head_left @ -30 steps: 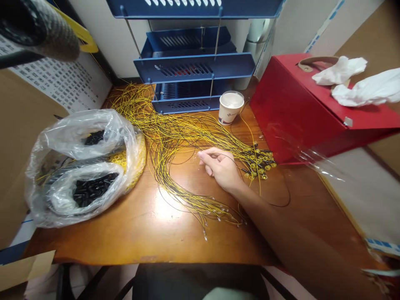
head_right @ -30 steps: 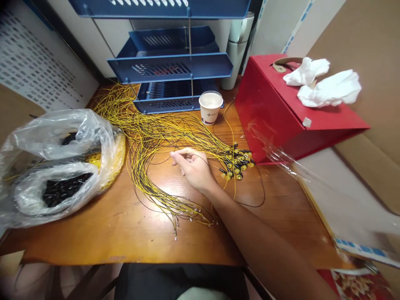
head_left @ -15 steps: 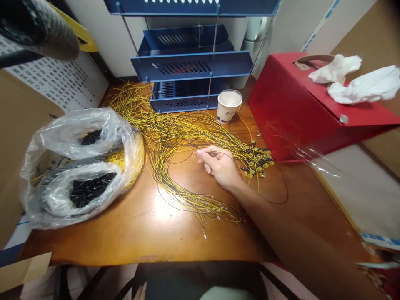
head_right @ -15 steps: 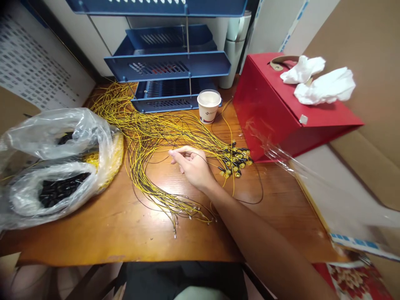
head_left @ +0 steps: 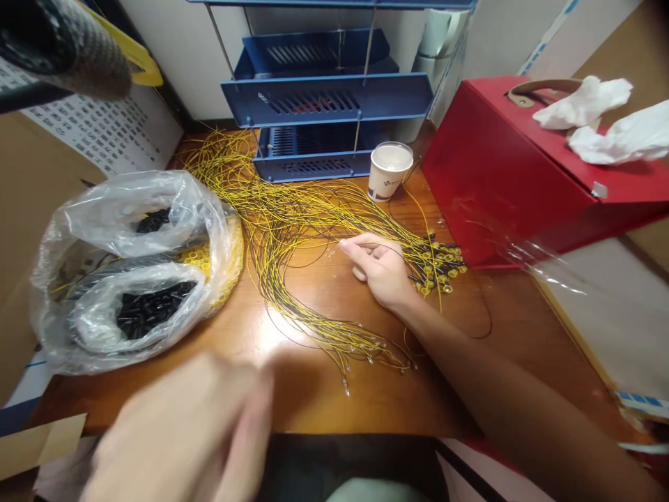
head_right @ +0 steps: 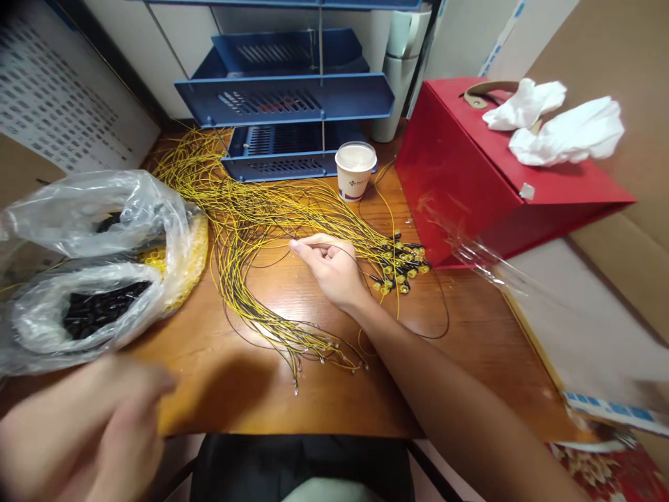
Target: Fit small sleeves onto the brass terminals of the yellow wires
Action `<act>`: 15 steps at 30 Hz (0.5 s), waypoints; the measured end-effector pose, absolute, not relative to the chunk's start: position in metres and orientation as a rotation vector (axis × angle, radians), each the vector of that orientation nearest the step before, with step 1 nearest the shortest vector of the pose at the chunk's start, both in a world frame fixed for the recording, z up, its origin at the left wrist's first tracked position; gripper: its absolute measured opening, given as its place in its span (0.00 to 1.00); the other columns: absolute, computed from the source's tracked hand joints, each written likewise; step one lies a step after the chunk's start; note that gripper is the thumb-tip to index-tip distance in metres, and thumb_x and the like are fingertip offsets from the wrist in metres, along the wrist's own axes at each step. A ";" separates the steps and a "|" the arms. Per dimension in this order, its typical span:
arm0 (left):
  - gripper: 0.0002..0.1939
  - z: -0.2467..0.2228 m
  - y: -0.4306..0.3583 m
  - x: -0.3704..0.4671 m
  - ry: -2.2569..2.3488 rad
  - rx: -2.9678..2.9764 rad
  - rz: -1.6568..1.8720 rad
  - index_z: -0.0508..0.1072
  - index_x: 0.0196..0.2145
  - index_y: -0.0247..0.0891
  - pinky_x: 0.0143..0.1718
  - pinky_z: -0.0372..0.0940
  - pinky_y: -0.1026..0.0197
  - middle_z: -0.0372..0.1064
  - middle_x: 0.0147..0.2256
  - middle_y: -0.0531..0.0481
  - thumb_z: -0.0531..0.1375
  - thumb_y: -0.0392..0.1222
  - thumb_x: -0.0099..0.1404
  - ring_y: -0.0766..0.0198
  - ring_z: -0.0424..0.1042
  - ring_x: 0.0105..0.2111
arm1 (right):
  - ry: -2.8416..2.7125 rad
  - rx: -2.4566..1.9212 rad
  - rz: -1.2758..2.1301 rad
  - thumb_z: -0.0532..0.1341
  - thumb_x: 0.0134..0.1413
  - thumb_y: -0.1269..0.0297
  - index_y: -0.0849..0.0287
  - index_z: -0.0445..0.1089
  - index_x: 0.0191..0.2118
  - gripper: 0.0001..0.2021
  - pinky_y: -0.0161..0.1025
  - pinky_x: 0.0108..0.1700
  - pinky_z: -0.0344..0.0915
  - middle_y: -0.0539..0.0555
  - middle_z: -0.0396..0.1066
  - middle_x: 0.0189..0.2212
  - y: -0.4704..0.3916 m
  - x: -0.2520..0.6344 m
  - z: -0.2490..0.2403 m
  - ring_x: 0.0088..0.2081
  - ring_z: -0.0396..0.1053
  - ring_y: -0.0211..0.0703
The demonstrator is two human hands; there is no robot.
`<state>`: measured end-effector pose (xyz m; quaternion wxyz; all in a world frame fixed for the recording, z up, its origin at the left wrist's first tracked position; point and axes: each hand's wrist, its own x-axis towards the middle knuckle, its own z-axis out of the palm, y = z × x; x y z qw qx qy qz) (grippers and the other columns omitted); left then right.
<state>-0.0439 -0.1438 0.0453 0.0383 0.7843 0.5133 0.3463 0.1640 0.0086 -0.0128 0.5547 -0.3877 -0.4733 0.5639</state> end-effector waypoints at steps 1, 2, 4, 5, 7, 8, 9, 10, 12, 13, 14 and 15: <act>0.06 0.049 -0.119 -0.038 1.642 2.539 1.115 0.74 0.31 0.42 0.19 0.56 0.61 0.67 0.19 0.54 0.61 0.38 0.67 0.67 0.65 0.18 | -1.109 -0.917 1.337 0.71 0.47 0.56 0.61 0.74 0.28 0.13 0.32 0.17 0.42 0.42 0.55 0.15 0.010 0.164 -0.013 0.16 0.48 0.27; 0.08 0.051 -0.093 -0.032 1.593 2.651 1.233 0.72 0.28 0.39 0.18 0.54 0.62 0.67 0.18 0.55 0.62 0.37 0.66 0.69 0.64 0.17 | -1.093 -0.917 1.345 0.71 0.46 0.55 0.61 0.74 0.28 0.13 0.32 0.17 0.42 0.42 0.55 0.15 0.011 0.164 -0.014 0.16 0.48 0.27; 0.07 0.046 -0.045 -0.019 1.510 2.644 1.126 0.73 0.31 0.38 0.18 0.54 0.65 0.65 0.16 0.58 0.62 0.40 0.68 0.71 0.64 0.15 | -1.052 -0.917 1.367 0.72 0.45 0.54 0.60 0.75 0.29 0.14 0.31 0.17 0.41 0.42 0.56 0.15 0.013 0.164 -0.016 0.16 0.46 0.26; 0.06 0.041 -0.026 -0.013 1.502 2.598 1.043 0.75 0.38 0.38 0.19 0.56 0.66 0.67 0.17 0.59 0.63 0.42 0.67 0.71 0.66 0.16 | -1.030 -0.918 1.377 0.72 0.45 0.54 0.60 0.75 0.29 0.14 0.31 0.16 0.41 0.42 0.57 0.15 0.014 0.164 -0.017 0.16 0.46 0.26; 0.19 0.027 -0.001 -0.003 1.459 2.543 0.874 0.72 0.51 0.39 0.25 0.63 0.67 0.78 0.29 0.55 0.66 0.43 0.63 0.67 0.74 0.22 | -0.986 -0.917 1.384 0.73 0.43 0.53 0.59 0.75 0.30 0.15 0.31 0.16 0.42 0.43 0.60 0.16 0.016 0.164 -0.018 0.16 0.46 0.26; 0.23 0.020 0.006 0.000 1.418 2.544 0.836 0.70 0.54 0.39 0.28 0.66 0.66 0.80 0.35 0.53 0.67 0.43 0.62 0.66 0.77 0.25 | -0.970 -0.914 1.381 0.73 0.43 0.53 0.59 0.76 0.30 0.15 0.31 0.16 0.43 0.43 0.61 0.17 0.016 0.164 -0.019 0.16 0.47 0.26; 0.24 0.014 0.010 0.002 1.389 2.542 0.852 0.70 0.54 0.39 0.29 0.67 0.66 0.80 0.37 0.51 0.68 0.43 0.61 0.66 0.77 0.26 | -0.963 -0.913 1.371 0.73 0.43 0.53 0.59 0.76 0.30 0.15 0.31 0.16 0.45 0.44 0.63 0.18 0.017 0.164 -0.019 0.16 0.49 0.26; 0.22 0.008 0.012 0.004 1.357 2.542 0.902 0.72 0.52 0.39 0.30 0.68 0.65 0.81 0.38 0.51 0.67 0.44 0.62 0.65 0.78 0.27 | -0.964 -0.910 1.357 0.73 0.43 0.53 0.59 0.76 0.30 0.15 0.30 0.17 0.47 0.45 0.64 0.19 0.018 0.164 -0.019 0.17 0.51 0.27; 0.16 0.001 0.013 0.004 1.307 2.517 1.062 0.75 0.48 0.38 0.29 0.67 0.67 0.81 0.36 0.51 0.66 0.44 0.64 0.67 0.77 0.26 | -0.979 -0.903 1.338 0.73 0.43 0.54 0.59 0.77 0.30 0.14 0.30 0.18 0.51 0.46 0.65 0.20 0.018 0.163 -0.019 0.19 0.55 0.28; 0.13 -0.002 0.013 0.004 1.286 2.498 1.140 0.76 0.46 0.37 0.27 0.67 0.67 0.81 0.35 0.51 0.65 0.43 0.65 0.68 0.76 0.25 | -0.983 -0.901 1.333 0.73 0.43 0.54 0.59 0.77 0.30 0.14 0.30 0.19 0.54 0.46 0.65 0.20 0.018 0.163 -0.019 0.20 0.57 0.29; 0.12 -0.003 0.013 0.004 1.269 2.481 1.208 0.77 0.45 0.36 0.26 0.66 0.68 0.81 0.35 0.51 0.65 0.42 0.65 0.69 0.75 0.23 | -0.984 -0.897 1.330 0.74 0.43 0.54 0.59 0.77 0.29 0.14 0.30 0.20 0.55 0.46 0.64 0.19 0.018 0.162 -0.018 0.21 0.59 0.29; 0.10 -0.004 0.013 0.004 1.253 2.469 1.258 0.77 0.44 0.36 0.26 0.66 0.68 0.81 0.35 0.50 0.65 0.41 0.65 0.70 0.74 0.22 | -0.982 -0.893 1.330 0.74 0.43 0.55 0.59 0.77 0.29 0.13 0.30 0.21 0.57 0.45 0.62 0.18 0.018 0.162 -0.018 0.22 0.60 0.30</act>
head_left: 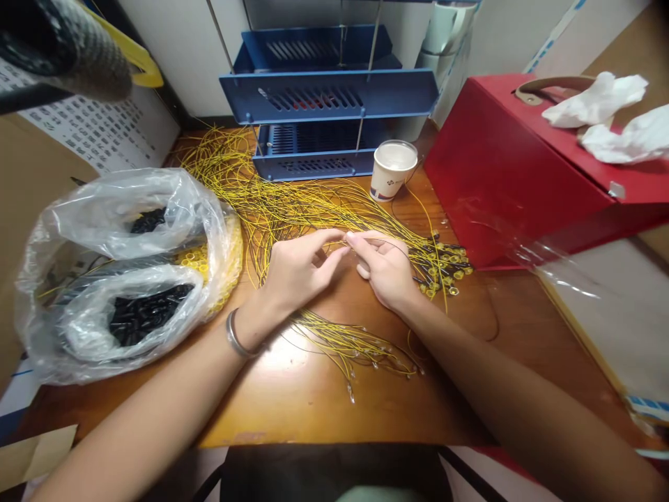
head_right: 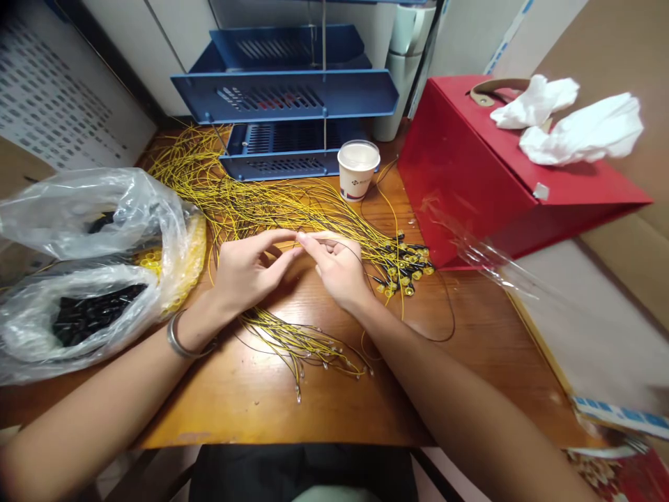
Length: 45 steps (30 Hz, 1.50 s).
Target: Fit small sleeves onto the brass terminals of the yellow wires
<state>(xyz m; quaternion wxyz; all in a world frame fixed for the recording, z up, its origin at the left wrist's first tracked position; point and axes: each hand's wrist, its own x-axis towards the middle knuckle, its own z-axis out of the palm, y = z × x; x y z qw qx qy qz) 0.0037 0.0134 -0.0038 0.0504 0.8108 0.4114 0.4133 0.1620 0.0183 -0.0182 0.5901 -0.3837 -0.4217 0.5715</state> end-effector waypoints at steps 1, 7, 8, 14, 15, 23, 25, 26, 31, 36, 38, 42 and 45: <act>0.10 -0.004 0.014 0.003 1.238 2.461 1.295 0.78 0.43 0.35 0.25 0.66 0.68 0.81 0.35 0.50 0.64 0.40 0.65 0.71 0.73 0.21 | -0.978 -0.891 1.333 0.74 0.43 0.55 0.59 0.77 0.29 0.13 0.30 0.22 0.57 0.45 0.61 0.17 0.018 0.162 -0.018 0.22 0.61 0.31; 0.08 -0.007 0.016 0.000 1.149 2.477 1.427 0.79 0.43 0.33 0.24 0.66 0.69 0.81 0.31 0.48 0.63 0.35 0.66 0.71 0.72 0.20 | -1.023 -0.924 1.362 0.73 0.44 0.56 0.58 0.79 0.30 0.11 0.31 0.20 0.55 0.46 0.62 0.17 0.017 0.163 -0.017 0.21 0.59 0.31; 0.08 -0.008 0.016 -0.001 1.129 2.490 1.443 0.79 0.43 0.33 0.24 0.66 0.69 0.81 0.31 0.48 0.63 0.34 0.66 0.71 0.73 0.21 | -1.034 -0.932 1.357 0.73 0.45 0.56 0.58 0.79 0.30 0.11 0.31 0.19 0.53 0.47 0.64 0.18 0.017 0.163 -0.017 0.20 0.57 0.31; 0.08 -0.012 0.016 -0.003 1.116 2.516 1.470 0.80 0.42 0.34 0.27 0.68 0.69 0.81 0.32 0.48 0.62 0.33 0.66 0.70 0.75 0.25 | -1.069 -0.965 1.327 0.71 0.48 0.57 0.58 0.79 0.31 0.10 0.32 0.18 0.45 0.46 0.64 0.17 0.016 0.164 -0.021 0.17 0.50 0.28; 0.07 -0.012 0.015 -0.003 1.123 2.520 1.467 0.80 0.41 0.34 0.27 0.68 0.69 0.81 0.31 0.48 0.62 0.33 0.66 0.70 0.75 0.24 | -1.070 -0.964 1.324 0.71 0.48 0.57 0.59 0.78 0.30 0.10 0.32 0.18 0.44 0.45 0.63 0.16 0.016 0.164 -0.022 0.16 0.50 0.28; 0.06 -0.004 0.011 -0.001 1.125 2.506 1.438 0.79 0.41 0.32 0.34 0.70 0.67 0.81 0.34 0.46 0.62 0.32 0.67 0.68 0.77 0.31 | -1.068 -0.885 1.368 0.71 0.48 0.61 0.60 0.78 0.31 0.08 0.32 0.18 0.40 0.43 0.57 0.13 0.013 0.167 -0.022 0.15 0.46 0.27; 0.06 -0.003 0.010 -0.001 1.128 2.503 1.445 0.79 0.40 0.32 0.34 0.70 0.67 0.80 0.34 0.46 0.62 0.32 0.67 0.68 0.77 0.31 | -1.078 -0.891 1.353 0.71 0.48 0.60 0.60 0.78 0.31 0.08 0.33 0.18 0.41 0.43 0.58 0.14 0.013 0.166 -0.021 0.15 0.47 0.27; 0.06 -0.003 0.010 0.000 1.134 2.500 1.448 0.79 0.40 0.32 0.34 0.70 0.67 0.80 0.34 0.47 0.62 0.32 0.67 0.68 0.77 0.30 | -1.087 -0.906 1.332 0.70 0.48 0.60 0.60 0.77 0.31 0.09 0.33 0.19 0.42 0.43 0.58 0.14 0.013 0.166 -0.020 0.16 0.48 0.28; 0.05 -0.004 0.011 0.000 1.177 2.462 1.445 0.79 0.39 0.34 0.30 0.68 0.67 0.80 0.31 0.48 0.62 0.34 0.67 0.69 0.74 0.26 | -1.110 -1.007 1.221 0.70 0.47 0.59 0.60 0.76 0.30 0.09 0.33 0.19 0.44 0.44 0.60 0.15 0.013 0.163 -0.014 0.17 0.51 0.29; 0.05 -0.006 0.012 0.001 1.189 2.434 1.437 0.79 0.39 0.34 0.29 0.67 0.67 0.80 0.31 0.49 0.62 0.35 0.67 0.69 0.73 0.25 | -1.091 -0.983 1.274 0.70 0.47 0.59 0.60 0.75 0.30 0.10 0.34 0.19 0.43 0.43 0.58 0.14 0.012 0.163 -0.013 0.16 0.49 0.28; 0.06 -0.007 0.012 0.001 1.202 2.428 1.430 0.79 0.39 0.35 0.29 0.66 0.67 0.80 0.31 0.49 0.62 0.35 0.68 0.70 0.72 0.25 | -1.099 -0.994 1.272 0.70 0.47 0.59 0.60 0.75 0.30 0.10 0.34 0.19 0.44 0.43 0.59 0.15 0.012 0.163 -0.013 0.17 0.50 0.29; 0.05 -0.008 0.013 0.001 1.200 2.414 1.442 0.79 0.39 0.34 0.28 0.66 0.67 0.80 0.31 0.49 0.62 0.36 0.68 0.70 0.72 0.24 | -1.137 -1.019 1.242 0.70 0.48 0.57 0.61 0.75 0.31 0.11 0.34 0.20 0.44 0.45 0.61 0.17 0.012 0.164 -0.013 0.19 0.51 0.29; 0.05 -0.008 0.012 0.001 1.202 2.400 1.440 0.79 0.39 0.34 0.27 0.66 0.67 0.80 0.31 0.49 0.62 0.36 0.67 0.70 0.72 0.24 | -1.146 -1.021 1.244 0.69 0.49 0.58 0.61 0.75 0.31 0.11 0.34 0.20 0.44 0.45 0.60 0.17 0.011 0.164 -0.013 0.19 0.51 0.30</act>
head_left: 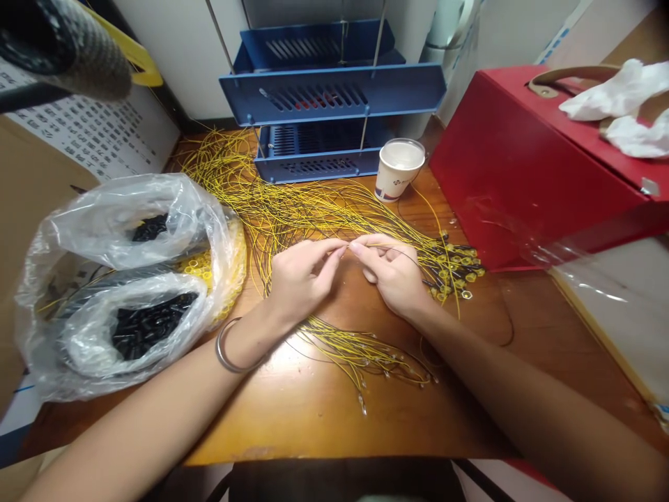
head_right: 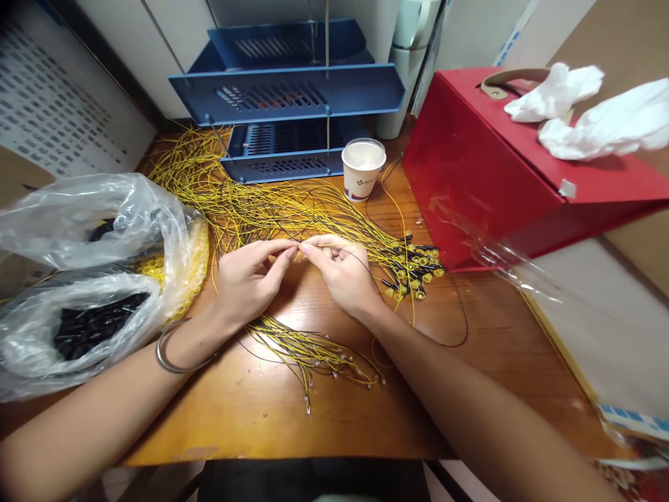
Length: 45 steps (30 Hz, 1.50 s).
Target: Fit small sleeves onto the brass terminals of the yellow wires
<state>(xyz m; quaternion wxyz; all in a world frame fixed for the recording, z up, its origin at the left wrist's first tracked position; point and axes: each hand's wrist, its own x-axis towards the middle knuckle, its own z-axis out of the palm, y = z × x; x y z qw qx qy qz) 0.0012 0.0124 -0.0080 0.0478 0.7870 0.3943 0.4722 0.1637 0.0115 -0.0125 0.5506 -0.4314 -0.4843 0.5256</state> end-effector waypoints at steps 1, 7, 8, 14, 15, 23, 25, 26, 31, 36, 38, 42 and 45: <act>0.05 -0.008 0.012 0.001 1.209 2.399 1.436 0.79 0.39 0.34 0.27 0.65 0.67 0.80 0.31 0.49 0.62 0.35 0.67 0.69 0.72 0.25 | -1.146 -1.020 1.246 0.69 0.49 0.58 0.61 0.75 0.31 0.11 0.34 0.20 0.44 0.45 0.60 0.17 0.011 0.164 -0.012 0.19 0.51 0.30; 0.05 -0.006 0.010 0.001 1.255 2.399 1.411 0.79 0.37 0.36 0.27 0.65 0.68 0.79 0.30 0.51 0.62 0.37 0.67 0.70 0.72 0.24 | -1.167 -1.036 1.228 0.70 0.49 0.56 0.60 0.75 0.32 0.12 0.34 0.21 0.45 0.46 0.62 0.18 0.011 0.164 -0.013 0.20 0.51 0.30; 0.05 -0.006 0.009 0.001 1.255 2.399 1.407 0.79 0.37 0.36 0.27 0.65 0.68 0.79 0.30 0.50 0.62 0.37 0.68 0.70 0.72 0.24 | -1.171 -1.038 1.222 0.70 0.49 0.56 0.60 0.75 0.32 0.12 0.34 0.21 0.45 0.45 0.62 0.18 0.011 0.164 -0.014 0.20 0.51 0.30; 0.05 -0.006 0.008 -0.001 1.240 2.400 1.396 0.79 0.38 0.35 0.29 0.68 0.68 0.80 0.33 0.49 0.62 0.37 0.67 0.68 0.75 0.26 | -1.161 -1.026 1.239 0.70 0.48 0.57 0.60 0.75 0.30 0.11 0.34 0.21 0.45 0.45 0.60 0.17 0.012 0.164 -0.015 0.19 0.52 0.30; 0.05 -0.006 0.008 -0.001 1.231 2.394 1.396 0.79 0.38 0.35 0.29 0.68 0.68 0.80 0.33 0.49 0.62 0.37 0.67 0.68 0.75 0.26 | -1.163 -1.018 1.244 0.70 0.48 0.57 0.60 0.75 0.30 0.11 0.34 0.21 0.46 0.45 0.60 0.17 0.012 0.165 -0.015 0.20 0.52 0.30; 0.05 -0.006 0.008 -0.002 1.223 2.374 1.389 0.79 0.37 0.35 0.28 0.68 0.68 0.80 0.32 0.48 0.62 0.38 0.67 0.68 0.75 0.26 | -1.152 -0.990 1.263 0.70 0.47 0.60 0.59 0.76 0.28 0.08 0.34 0.21 0.46 0.44 0.57 0.14 0.010 0.165 -0.016 0.19 0.51 0.31; 0.05 -0.006 0.008 -0.002 1.216 2.382 1.392 0.79 0.37 0.35 0.29 0.68 0.67 0.80 0.32 0.48 0.62 0.37 0.67 0.68 0.75 0.26 | -1.141 -0.979 1.289 0.70 0.47 0.59 0.60 0.75 0.28 0.09 0.34 0.21 0.46 0.43 0.57 0.14 0.010 0.165 -0.016 0.18 0.51 0.30; 0.05 -0.006 0.008 -0.002 1.208 2.385 1.392 0.79 0.37 0.35 0.29 0.68 0.67 0.80 0.32 0.48 0.62 0.37 0.67 0.68 0.76 0.26 | -1.135 -0.973 1.301 0.70 0.46 0.59 0.60 0.75 0.28 0.09 0.34 0.21 0.46 0.43 0.57 0.14 0.011 0.165 -0.016 0.18 0.51 0.30; 0.05 -0.005 0.008 -0.001 1.185 2.370 1.413 0.79 0.37 0.34 0.29 0.69 0.68 0.80 0.32 0.48 0.62 0.36 0.67 0.68 0.76 0.26 | -1.109 -0.930 1.332 0.70 0.46 0.61 0.60 0.74 0.28 0.09 0.33 0.21 0.45 0.42 0.56 0.13 0.011 0.164 -0.015 0.17 0.49 0.29; 0.05 -0.004 0.007 -0.001 1.198 2.374 1.409 0.79 0.37 0.33 0.28 0.67 0.68 0.80 0.32 0.48 0.63 0.36 0.66 0.68 0.75 0.25 | -1.103 -0.900 1.345 0.70 0.46 0.62 0.61 0.75 0.28 0.08 0.33 0.20 0.44 0.42 0.56 0.14 0.011 0.165 -0.017 0.17 0.49 0.28; 0.04 -0.004 0.008 -0.001 1.197 2.362 1.416 0.79 0.36 0.34 0.27 0.67 0.68 0.80 0.31 0.48 0.63 0.36 0.66 0.69 0.74 0.25 | -1.099 -0.900 1.348 0.70 0.47 0.61 0.61 0.75 0.29 0.08 0.33 0.20 0.43 0.42 0.56 0.14 0.011 0.165 -0.018 0.16 0.49 0.28; 0.05 -0.005 0.008 0.000 1.194 2.330 1.419 0.78 0.36 0.35 0.28 0.67 0.68 0.80 0.31 0.49 0.63 0.37 0.67 0.69 0.74 0.25 | -1.094 -0.900 1.345 0.70 0.47 0.61 0.61 0.75 0.29 0.08 0.33 0.20 0.43 0.42 0.56 0.13 0.012 0.165 -0.018 0.16 0.48 0.28; 0.05 -0.005 0.008 0.000 1.192 2.309 1.405 0.78 0.36 0.35 0.29 0.67 0.67 0.80 0.31 0.49 0.62 0.37 0.67 0.68 0.75 0.26 | -1.108 -0.906 1.315 0.70 0.47 0.62 0.61 0.75 0.29 0.08 0.33 0.20 0.44 0.42 0.56 0.13 0.012 0.164 -0.017 0.17 0.49 0.28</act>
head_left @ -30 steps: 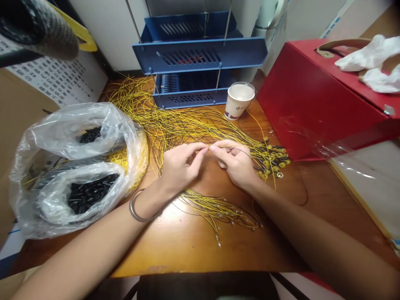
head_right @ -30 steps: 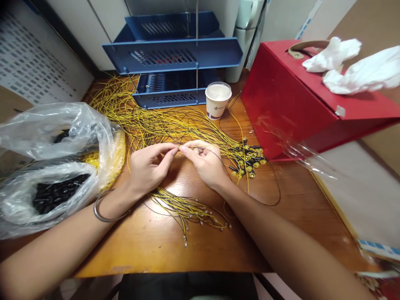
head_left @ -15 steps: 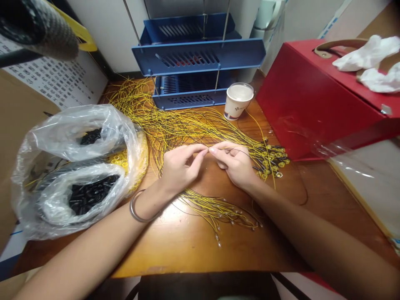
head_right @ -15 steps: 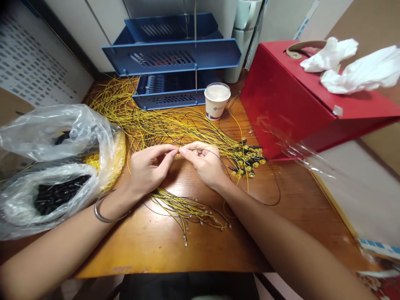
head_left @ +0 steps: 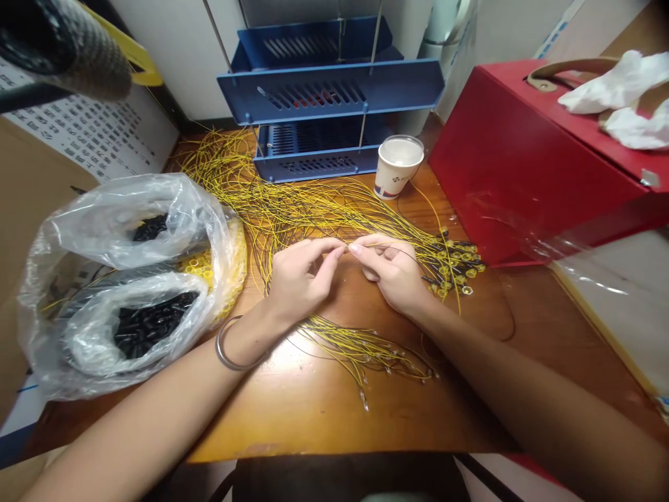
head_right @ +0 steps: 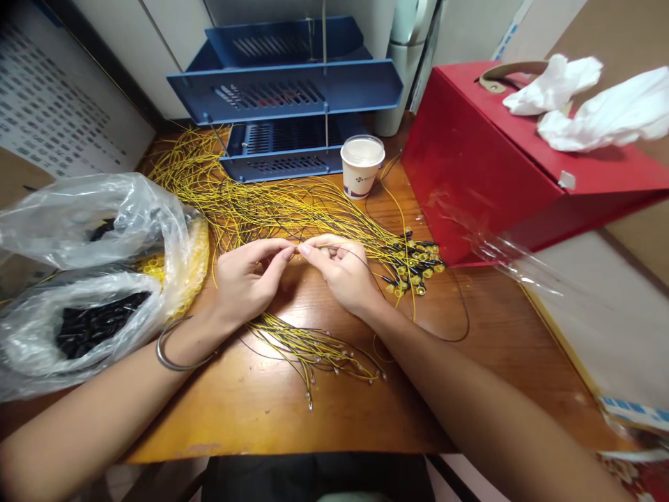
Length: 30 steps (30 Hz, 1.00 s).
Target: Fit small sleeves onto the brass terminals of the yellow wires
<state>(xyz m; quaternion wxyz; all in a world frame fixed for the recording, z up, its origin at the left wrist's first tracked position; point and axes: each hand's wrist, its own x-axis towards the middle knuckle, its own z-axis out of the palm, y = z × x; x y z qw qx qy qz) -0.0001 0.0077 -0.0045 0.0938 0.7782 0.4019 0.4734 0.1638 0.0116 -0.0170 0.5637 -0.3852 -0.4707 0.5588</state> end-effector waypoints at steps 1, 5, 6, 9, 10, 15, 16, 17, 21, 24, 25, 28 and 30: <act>0.05 -0.004 0.007 0.000 1.190 2.304 1.403 0.78 0.36 0.35 0.29 0.67 0.67 0.80 0.31 0.49 0.62 0.37 0.67 0.68 0.75 0.26 | -1.111 -0.913 1.310 0.70 0.47 0.62 0.61 0.75 0.29 0.08 0.33 0.20 0.44 0.42 0.56 0.13 0.011 0.164 -0.017 0.17 0.50 0.28; 0.06 -0.003 0.006 0.000 1.174 2.286 1.420 0.78 0.36 0.34 0.29 0.66 0.67 0.79 0.30 0.49 0.61 0.36 0.68 0.69 0.73 0.25 | -1.111 -0.929 1.318 0.70 0.47 0.61 0.61 0.75 0.29 0.09 0.33 0.21 0.45 0.42 0.56 0.14 0.011 0.164 -0.016 0.17 0.50 0.29; 0.06 -0.003 0.006 0.000 1.170 2.277 1.411 0.78 0.37 0.34 0.28 0.66 0.67 0.79 0.31 0.49 0.61 0.36 0.67 0.69 0.72 0.25 | -1.110 -0.928 1.320 0.70 0.47 0.61 0.61 0.75 0.29 0.08 0.33 0.20 0.44 0.42 0.56 0.14 0.011 0.164 -0.015 0.17 0.50 0.29; 0.08 -0.003 0.006 0.000 1.145 2.265 1.372 0.77 0.42 0.33 0.27 0.65 0.67 0.79 0.32 0.49 0.63 0.37 0.64 0.71 0.69 0.23 | -1.115 -0.915 1.331 0.70 0.47 0.61 0.61 0.75 0.29 0.08 0.33 0.20 0.43 0.42 0.56 0.14 0.011 0.164 -0.015 0.17 0.49 0.28; 0.09 -0.004 0.006 0.000 1.135 2.267 1.364 0.77 0.42 0.33 0.27 0.65 0.67 0.78 0.32 0.49 0.64 0.37 0.63 0.71 0.68 0.22 | -1.120 -0.910 1.334 0.70 0.48 0.61 0.61 0.75 0.30 0.08 0.33 0.20 0.43 0.42 0.56 0.14 0.011 0.164 -0.015 0.17 0.49 0.28; 0.05 -0.006 0.008 0.001 1.106 2.258 1.405 0.78 0.37 0.35 0.26 0.63 0.67 0.77 0.27 0.52 0.64 0.37 0.64 0.72 0.66 0.20 | -1.119 -0.893 1.369 0.70 0.48 0.62 0.61 0.74 0.28 0.08 0.33 0.20 0.41 0.41 0.54 0.13 0.011 0.166 -0.017 0.16 0.47 0.27; 0.04 -0.006 0.008 0.001 1.104 2.254 1.417 0.78 0.36 0.35 0.26 0.63 0.67 0.77 0.27 0.52 0.64 0.37 0.65 0.72 0.67 0.21 | -1.106 -0.887 1.384 0.70 0.48 0.63 0.61 0.74 0.28 0.08 0.33 0.20 0.40 0.41 0.54 0.13 0.011 0.166 -0.018 0.16 0.46 0.27; 0.04 -0.006 0.009 0.000 1.102 2.250 1.423 0.78 0.35 0.35 0.26 0.63 0.67 0.77 0.27 0.52 0.63 0.37 0.65 0.71 0.68 0.21 | -1.093 -0.879 1.395 0.70 0.48 0.63 0.61 0.73 0.28 0.08 0.33 0.20 0.40 0.41 0.53 0.13 0.011 0.166 -0.019 0.16 0.46 0.27; 0.05 -0.007 0.008 0.000 1.114 2.231 1.357 0.76 0.34 0.35 0.27 0.63 0.67 0.75 0.27 0.52 0.61 0.37 0.68 0.71 0.69 0.23 | -1.089 -0.859 1.397 0.70 0.48 0.63 0.61 0.73 0.27 0.08 0.33 0.20 0.40 0.41 0.53 0.13 0.011 0.165 -0.020 0.16 0.46 0.27; 0.07 -0.008 0.008 -0.002 1.153 2.245 1.287 0.74 0.34 0.35 0.27 0.63 0.67 0.73 0.27 0.53 0.58 0.39 0.69 0.71 0.68 0.23 | -1.112 -0.871 1.381 0.71 0.46 0.63 0.61 0.73 0.27 0.08 0.33 0.20 0.40 0.41 0.54 0.14 0.010 0.165 -0.017 0.17 0.46 0.27; 0.08 -0.008 0.008 -0.002 1.167 2.255 1.268 0.73 0.34 0.35 0.27 0.63 0.66 0.73 0.27 0.53 0.57 0.39 0.70 0.70 0.68 0.24 | -1.121 -0.876 1.378 0.71 0.46 0.63 0.61 0.73 0.27 0.08 0.33 0.20 0.41 0.41 0.54 0.14 0.009 0.165 -0.015 0.17 0.47 0.27; 0.11 -0.009 0.008 -0.003 1.191 2.281 1.207 0.72 0.34 0.36 0.30 0.64 0.65 0.74 0.28 0.52 0.54 0.41 0.73 0.69 0.71 0.26 | -1.134 -0.889 1.371 0.70 0.46 0.63 0.61 0.73 0.26 0.08 0.33 0.20 0.41 0.42 0.54 0.14 0.009 0.165 -0.013 0.17 0.47 0.27; 0.14 -0.008 0.009 -0.002 1.202 2.284 1.194 0.72 0.32 0.36 0.30 0.64 0.65 0.74 0.27 0.51 0.53 0.41 0.73 0.69 0.71 0.26 | -1.122 -0.897 1.368 0.70 0.47 0.63 0.61 0.72 0.26 0.08 0.33 0.20 0.41 0.42 0.54 0.13 0.009 0.165 -0.014 0.17 0.47 0.27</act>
